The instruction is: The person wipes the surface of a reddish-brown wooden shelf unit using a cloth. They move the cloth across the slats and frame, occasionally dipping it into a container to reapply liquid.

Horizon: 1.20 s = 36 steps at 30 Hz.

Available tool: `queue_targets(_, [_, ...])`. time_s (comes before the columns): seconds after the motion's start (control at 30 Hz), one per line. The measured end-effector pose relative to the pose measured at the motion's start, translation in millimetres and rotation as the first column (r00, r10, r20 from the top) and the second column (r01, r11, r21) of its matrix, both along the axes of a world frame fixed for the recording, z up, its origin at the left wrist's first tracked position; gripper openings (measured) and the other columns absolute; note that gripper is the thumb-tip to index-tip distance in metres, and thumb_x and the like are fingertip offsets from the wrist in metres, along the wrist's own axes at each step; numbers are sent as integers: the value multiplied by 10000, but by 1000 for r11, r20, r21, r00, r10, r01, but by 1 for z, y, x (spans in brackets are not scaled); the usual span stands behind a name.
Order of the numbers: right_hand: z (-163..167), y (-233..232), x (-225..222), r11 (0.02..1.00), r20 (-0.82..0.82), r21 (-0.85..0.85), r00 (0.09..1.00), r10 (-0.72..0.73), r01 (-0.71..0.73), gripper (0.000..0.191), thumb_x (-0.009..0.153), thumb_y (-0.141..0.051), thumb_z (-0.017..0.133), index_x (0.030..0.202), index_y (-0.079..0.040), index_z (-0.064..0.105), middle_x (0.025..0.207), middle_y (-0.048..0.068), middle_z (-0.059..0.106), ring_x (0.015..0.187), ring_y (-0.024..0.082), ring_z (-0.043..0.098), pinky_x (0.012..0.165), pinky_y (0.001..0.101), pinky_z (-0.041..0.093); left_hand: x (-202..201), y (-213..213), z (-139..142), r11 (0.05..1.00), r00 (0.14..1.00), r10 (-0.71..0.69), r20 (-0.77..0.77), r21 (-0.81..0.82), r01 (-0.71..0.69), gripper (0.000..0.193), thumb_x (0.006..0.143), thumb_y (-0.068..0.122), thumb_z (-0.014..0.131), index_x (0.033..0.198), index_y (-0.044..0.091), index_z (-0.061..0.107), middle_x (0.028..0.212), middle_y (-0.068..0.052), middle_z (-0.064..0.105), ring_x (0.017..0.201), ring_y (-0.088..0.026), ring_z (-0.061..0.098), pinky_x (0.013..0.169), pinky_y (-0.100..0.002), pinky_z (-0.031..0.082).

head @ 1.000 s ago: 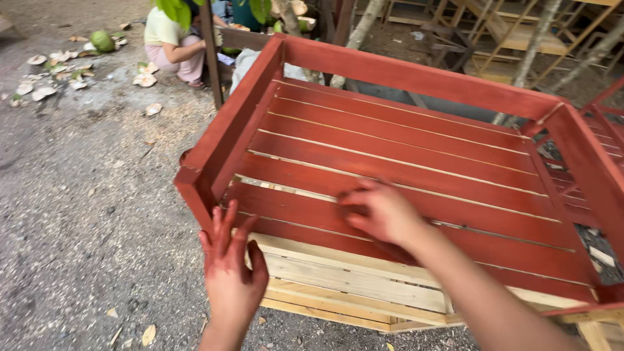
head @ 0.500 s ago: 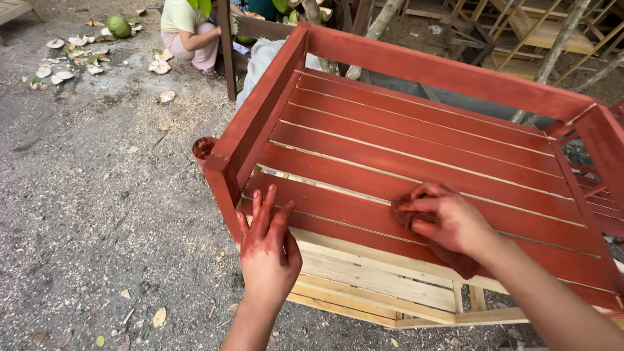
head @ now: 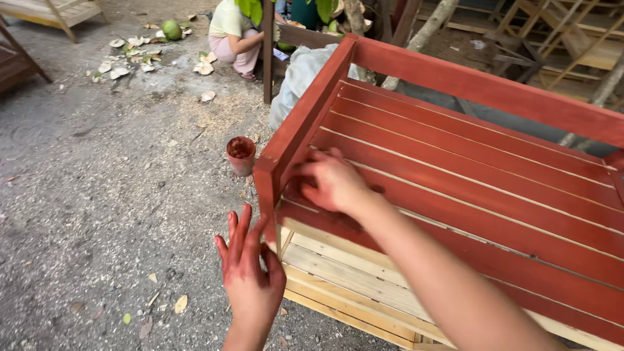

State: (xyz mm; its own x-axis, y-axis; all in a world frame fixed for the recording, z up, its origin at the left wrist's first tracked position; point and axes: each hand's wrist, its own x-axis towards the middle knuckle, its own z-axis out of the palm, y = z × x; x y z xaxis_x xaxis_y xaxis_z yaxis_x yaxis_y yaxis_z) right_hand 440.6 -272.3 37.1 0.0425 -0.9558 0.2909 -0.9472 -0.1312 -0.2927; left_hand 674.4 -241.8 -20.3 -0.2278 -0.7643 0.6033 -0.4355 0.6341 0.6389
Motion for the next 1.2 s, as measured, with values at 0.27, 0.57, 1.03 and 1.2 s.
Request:
queue_targets(0.27, [9, 50, 5, 995, 11, 102, 1000, -8, 7, 255, 762, -320, 812, 973, -177, 797, 1087, 91, 716, 1075, 297, 665, 1160, 554, 287, -29, -36, 12, 953, 987, 136, -88, 284, -105, 336, 950, 246, 641, 1260, 134, 574, 1244, -32, 708, 1207, -295, 640, 1187, -694, 185])
queue_targets(0.57, [4, -4, 37, 984, 45, 66, 985, -169, 166, 178, 779, -253, 766, 948, -224, 813, 1057, 51, 761, 1071, 271, 654, 1067, 505, 372, -15, -51, 28, 938, 989, 150, 12, 314, -146, 243, 847, 299, 749, 1062, 195, 703, 1288, 11, 667, 1264, -299, 577, 1100, -706, 209])
queue_targets(1.03, [14, -3, 51, 971, -7, 88, 975, -221, 221, 197, 741, -277, 794, 912, -187, 830, 933, 124, 777, 884, 359, 713, 895, 462, 553, -12, -57, 32, 943, 986, 160, 45, 287, -166, 327, 736, 307, 835, 1030, 209, 733, 1431, -15, 537, 1378, -327, 455, 1088, -793, 85])
queue_targets(1.2, [28, -10, 55, 892, 107, 247, 904, -414, 380, 248, 750, -287, 760, 989, -246, 811, 983, 95, 764, 895, 336, 726, 821, 462, 587, -10, -62, 38, 949, 989, 141, 47, 277, -149, 293, 726, 333, 855, 986, 226, 771, 1445, -43, 501, 1384, -352, 412, 1075, -807, 43])
